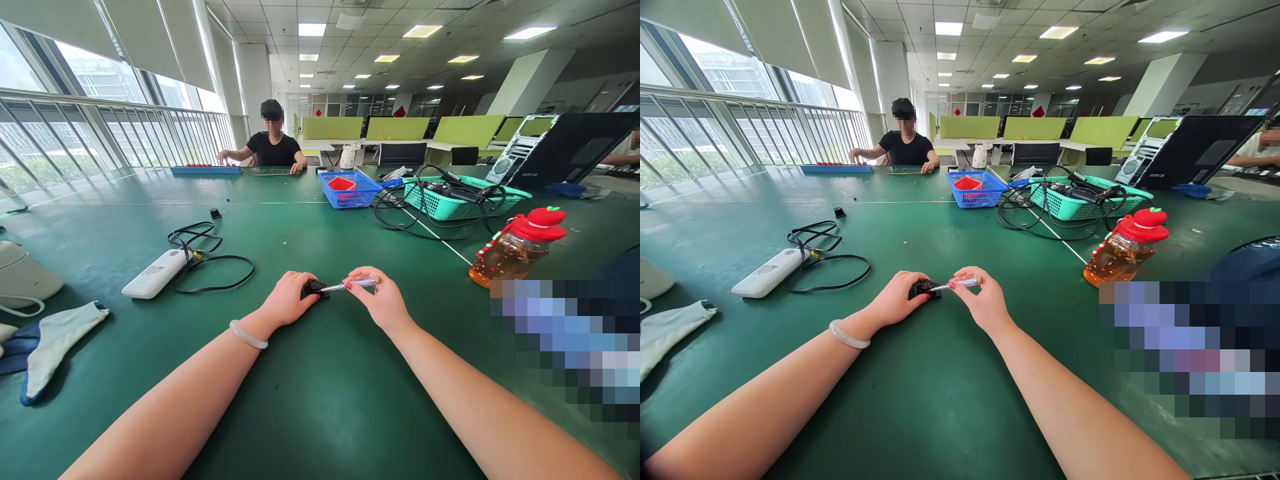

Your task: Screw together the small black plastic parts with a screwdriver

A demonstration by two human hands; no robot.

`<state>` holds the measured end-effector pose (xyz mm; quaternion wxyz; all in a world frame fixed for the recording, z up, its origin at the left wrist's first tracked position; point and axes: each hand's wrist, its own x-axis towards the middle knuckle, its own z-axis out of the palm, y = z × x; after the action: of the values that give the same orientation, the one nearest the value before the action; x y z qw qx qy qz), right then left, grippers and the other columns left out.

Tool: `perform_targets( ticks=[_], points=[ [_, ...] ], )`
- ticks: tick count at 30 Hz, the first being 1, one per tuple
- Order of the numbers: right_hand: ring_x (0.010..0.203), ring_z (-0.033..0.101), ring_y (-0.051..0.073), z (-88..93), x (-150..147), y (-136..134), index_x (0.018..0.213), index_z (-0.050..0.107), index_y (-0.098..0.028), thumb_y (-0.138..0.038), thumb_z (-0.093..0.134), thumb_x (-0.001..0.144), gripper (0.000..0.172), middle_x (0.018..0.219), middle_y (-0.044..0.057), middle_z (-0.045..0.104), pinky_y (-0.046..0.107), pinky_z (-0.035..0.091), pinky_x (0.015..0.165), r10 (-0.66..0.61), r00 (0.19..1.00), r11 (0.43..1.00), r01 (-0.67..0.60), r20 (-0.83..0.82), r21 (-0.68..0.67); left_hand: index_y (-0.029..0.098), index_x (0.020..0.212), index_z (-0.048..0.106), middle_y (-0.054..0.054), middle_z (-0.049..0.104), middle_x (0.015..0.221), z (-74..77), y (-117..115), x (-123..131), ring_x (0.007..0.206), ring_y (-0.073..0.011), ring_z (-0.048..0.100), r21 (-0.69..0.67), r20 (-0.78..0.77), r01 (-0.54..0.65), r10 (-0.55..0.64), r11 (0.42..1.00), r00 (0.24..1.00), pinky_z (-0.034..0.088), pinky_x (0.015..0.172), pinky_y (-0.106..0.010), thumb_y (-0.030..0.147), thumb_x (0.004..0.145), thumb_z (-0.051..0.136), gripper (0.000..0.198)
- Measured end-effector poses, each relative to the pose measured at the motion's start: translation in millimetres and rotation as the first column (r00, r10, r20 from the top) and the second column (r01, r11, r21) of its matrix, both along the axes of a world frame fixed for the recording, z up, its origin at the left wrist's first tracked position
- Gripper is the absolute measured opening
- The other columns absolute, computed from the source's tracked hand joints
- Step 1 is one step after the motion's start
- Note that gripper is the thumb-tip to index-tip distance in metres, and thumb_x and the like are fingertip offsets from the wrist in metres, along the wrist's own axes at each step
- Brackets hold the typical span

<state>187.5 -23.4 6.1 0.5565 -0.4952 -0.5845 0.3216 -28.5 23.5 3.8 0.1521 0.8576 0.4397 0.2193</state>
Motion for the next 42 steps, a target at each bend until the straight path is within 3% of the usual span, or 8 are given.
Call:
perform_targets(
  ticks=[4,11,17,21,25,31,37,42],
  points=[
    [0.085,0.064,0.022,-2.4,3.5,4.4,0.082,0.066,-0.021,-0.051,0.077,0.068,0.035,0.087,0.005,0.070,0.039,0.048,0.084,-0.094,0.991,0.995,0.089,-0.093,-0.052,0.023,0.110,0.062,-0.006,0.067,0.110,-0.6,1.6,0.6,0.111,-0.0276,0.055,-0.025,-0.005,-0.002,0.002,1.000,1.000,0.045,0.099,-0.044,0.036,0.084,0.059,0.030],
    [0.083,0.064,0.021,-3.6,7.6,9.6,0.078,0.066,-0.021,-0.052,0.081,0.063,0.037,0.080,0.003,0.069,0.039,0.048,0.085,-0.085,0.955,0.994,0.060,-0.286,-0.094,0.024,0.111,0.061,-0.006,0.067,0.112,-0.6,1.5,0.1,0.113,-0.0281,0.054,-0.037,-0.003,-0.009,0.009,0.999,1.000,0.044,0.101,-0.045,0.036,0.084,0.058,0.030],
    [0.083,0.064,0.021,3.4,2.3,-1.8,0.079,0.067,-0.023,-0.041,0.070,0.078,0.019,0.085,0.004,0.070,0.039,0.048,0.083,-0.033,0.999,0.994,0.029,0.035,0.108,0.023,0.110,0.062,-0.006,0.067,0.111,0.9,0.7,0.7,0.113,-0.0279,0.055,-0.031,-0.013,-0.006,0.005,1.000,1.000,0.044,0.101,-0.045,0.036,0.084,0.058,0.029],
    [0.087,0.064,0.022,12.9,-4.5,-15.2,0.080,0.067,-0.025,-0.030,0.065,0.084,0.006,0.083,0.002,0.071,0.042,0.045,0.089,-0.097,0.930,0.936,-0.036,0.354,0.350,0.023,0.110,0.062,-0.006,0.068,0.111,2.1,0.1,1.9,0.112,-0.0276,0.056,-0.027,-0.009,-0.003,0.003,1.000,1.000,0.044,0.101,-0.045,0.035,0.085,0.058,0.029],
    [0.082,0.064,0.020,17.1,-7.1,-19.8,0.083,0.065,-0.027,-0.022,0.064,0.084,0.004,0.082,-0.001,0.072,0.047,0.039,0.099,-0.098,0.883,0.875,-0.143,0.459,0.463,0.023,0.110,0.062,-0.005,0.068,0.112,3.1,-0.9,2.6,0.110,-0.0270,0.057,-0.029,-0.005,-0.003,0.003,1.000,1.000,0.045,0.100,-0.044,0.032,0.084,0.059,0.027],
    [0.079,0.065,0.021,16.9,-6.4,-16.9,0.077,0.065,-0.027,-0.026,0.066,0.084,0.007,0.078,-0.001,0.072,0.044,0.044,0.092,-0.137,0.904,0.883,-0.074,0.405,0.464,0.023,0.111,0.061,-0.005,0.068,0.113,3.4,-1.8,1.4,0.110,-0.0266,0.057,-0.025,-0.001,-0.002,0.002,1.000,1.000,0.045,0.100,-0.044,0.034,0.085,0.059,0.028],
    [0.084,0.064,0.023,13.4,-4.6,-15.0,0.074,0.068,-0.027,-0.039,0.068,0.082,0.014,0.080,0.001,0.072,0.042,0.047,0.086,-0.216,0.922,0.934,0.099,0.321,0.343,0.024,0.114,0.060,-0.005,0.067,0.114,4.8,-1.9,2.1,0.112,-0.0273,0.056,-0.044,-0.019,-0.008,0.007,0.999,1.000,0.044,0.100,-0.045,0.035,0.086,0.057,0.030],
    [0.080,0.066,0.022,10.7,-3.6,-12.7,0.076,0.070,-0.026,-0.045,0.069,0.080,0.020,0.082,0.002,0.072,0.038,0.051,0.079,-0.206,0.957,0.959,0.157,0.202,0.236,0.024,0.113,0.060,-0.005,0.067,0.115,4.8,-1.9,2.6,0.111,-0.0274,0.056,-0.044,-0.014,-0.007,0.006,0.999,1.000,0.044,0.101,-0.045,0.034,0.086,0.058,0.029]
  ],
)
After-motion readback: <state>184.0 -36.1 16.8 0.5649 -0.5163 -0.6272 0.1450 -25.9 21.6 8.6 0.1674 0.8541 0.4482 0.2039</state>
